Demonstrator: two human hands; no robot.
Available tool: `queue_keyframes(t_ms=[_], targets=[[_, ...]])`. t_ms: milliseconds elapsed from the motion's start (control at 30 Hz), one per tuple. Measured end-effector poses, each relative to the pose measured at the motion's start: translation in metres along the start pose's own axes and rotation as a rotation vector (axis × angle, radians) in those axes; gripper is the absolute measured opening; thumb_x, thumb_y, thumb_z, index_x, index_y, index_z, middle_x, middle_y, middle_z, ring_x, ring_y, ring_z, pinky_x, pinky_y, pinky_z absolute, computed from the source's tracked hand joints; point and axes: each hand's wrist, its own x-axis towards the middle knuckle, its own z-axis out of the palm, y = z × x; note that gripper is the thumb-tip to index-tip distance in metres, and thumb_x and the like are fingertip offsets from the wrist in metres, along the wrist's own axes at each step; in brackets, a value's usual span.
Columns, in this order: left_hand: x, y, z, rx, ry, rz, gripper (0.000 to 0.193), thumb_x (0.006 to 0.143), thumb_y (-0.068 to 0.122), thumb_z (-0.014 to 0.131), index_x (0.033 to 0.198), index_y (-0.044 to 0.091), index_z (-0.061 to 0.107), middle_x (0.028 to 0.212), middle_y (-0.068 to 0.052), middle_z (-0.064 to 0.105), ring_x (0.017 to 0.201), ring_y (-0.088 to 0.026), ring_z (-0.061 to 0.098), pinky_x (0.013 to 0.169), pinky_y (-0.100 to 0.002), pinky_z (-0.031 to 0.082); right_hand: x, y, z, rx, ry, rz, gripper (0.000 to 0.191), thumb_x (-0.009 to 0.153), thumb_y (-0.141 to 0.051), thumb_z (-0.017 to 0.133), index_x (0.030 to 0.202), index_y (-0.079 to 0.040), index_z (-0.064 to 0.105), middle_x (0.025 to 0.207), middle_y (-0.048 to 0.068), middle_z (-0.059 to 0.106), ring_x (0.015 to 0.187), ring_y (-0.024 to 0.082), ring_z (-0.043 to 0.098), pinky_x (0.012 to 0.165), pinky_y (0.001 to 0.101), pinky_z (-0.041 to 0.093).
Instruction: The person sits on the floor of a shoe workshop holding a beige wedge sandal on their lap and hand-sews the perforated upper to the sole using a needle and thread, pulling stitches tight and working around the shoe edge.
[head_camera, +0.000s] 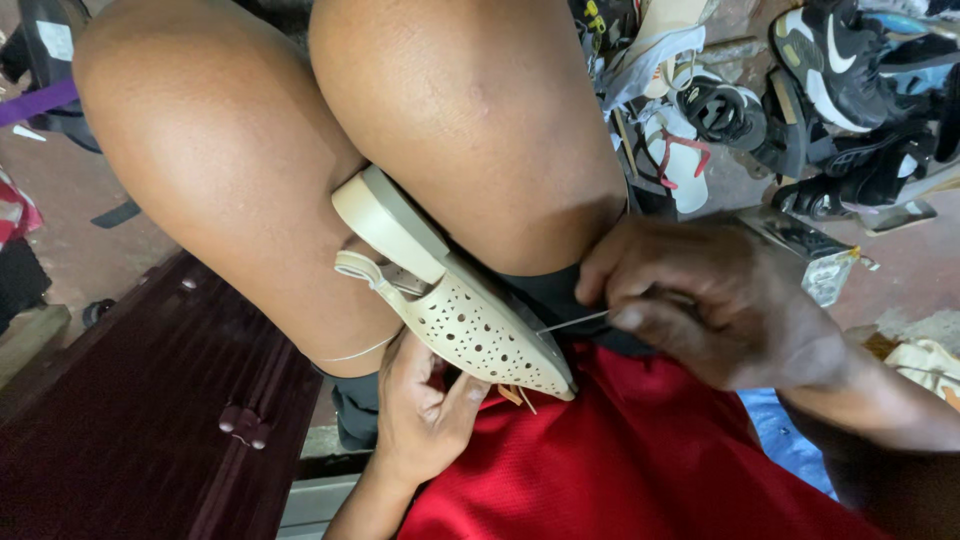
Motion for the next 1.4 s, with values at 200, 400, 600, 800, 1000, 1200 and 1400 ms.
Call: queue_keyframes(t_ms=[200,400,600,800,1000,1200,1400], targets=[[0.015,0.013,-0.007,0.251,-0.153,0.141,0.010,0.090,0.013,0.069,0.098,0.008,0.073,0.096,-0.010,0.075,0.091,-0.033,0.071,0.085,-0.043,0.055,0.003,0.004,0.025,0.763,0.090,0.009,0.021,0.109,-0.018,0.049,0.091,-0.008,0.052,0.083,0.011,0.068,0.070,0.008,0.065,0.063,0.0264,0.058],[0.021,0.009,-0.008,0.174,-0.222,0.110,0.008,0.086,0.013,0.069,0.092,0.011,0.074,0.085,-0.006,0.074,0.080,-0.029,0.073,0.077,-0.040,0.057,0.003,0.007,0.041,0.591,0.015,0.052,0.023,0.117,-0.022,0.047,0.099,-0.008,0.047,0.078,0.002,0.048,0.068,0.008,0.045,0.064,0.0236,0.042],[0.024,0.014,-0.009,0.041,-0.211,0.074,0.009,0.085,0.009,0.070,0.094,0.010,0.073,0.086,-0.005,0.075,0.077,-0.024,0.075,0.072,-0.036,0.058,0.004,0.013,0.039,0.750,0.057,0.222,0.026,0.115,-0.023,0.050,0.095,-0.007,0.047,0.078,-0.003,0.043,0.066,0.007,0.037,0.061,0.0249,0.034],[0.030,0.034,-0.018,-0.048,-0.229,0.036,0.025,0.074,0.015,0.074,0.096,0.005,0.070,0.083,-0.007,0.072,0.070,-0.021,0.066,0.066,-0.032,0.053,0.001,0.012,0.030,0.570,0.017,0.132,0.029,0.117,-0.025,0.047,0.094,-0.007,0.049,0.083,-0.002,0.050,0.068,0.009,0.046,0.063,0.0244,0.041],[0.016,0.037,0.008,-0.143,-0.054,-0.153,0.012,0.089,0.008,0.077,0.098,0.001,0.074,0.087,-0.006,0.076,0.077,-0.014,0.069,0.071,-0.028,0.057,-0.006,-0.005,0.025,0.494,0.103,0.049,0.032,0.109,-0.030,0.040,0.101,-0.006,0.059,0.098,0.004,0.061,0.069,0.005,0.051,0.060,0.0195,0.046],[-0.001,0.021,-0.008,-0.343,-0.115,-0.028,0.011,0.094,0.004,0.070,0.104,0.001,0.073,0.096,-0.005,0.076,0.091,-0.014,0.071,0.086,-0.029,0.057,-0.019,-0.019,-0.002,-0.338,0.351,-0.018,0.034,0.101,0.003,0.058,0.131,-0.011,0.065,0.098,0.008,0.068,0.078,0.009,0.068,0.060,0.0236,0.057],[-0.007,0.013,-0.013,-0.250,-0.127,0.066,0.011,0.092,0.003,0.072,0.103,0.001,0.073,0.097,-0.006,0.075,0.091,-0.015,0.070,0.087,-0.030,0.056,-0.029,-0.019,0.018,-0.213,-0.017,-0.079,0.050,0.084,0.005,0.067,0.128,-0.017,0.069,0.070,-0.005,0.069,0.050,0.003,0.063,0.040,0.0211,0.049]])
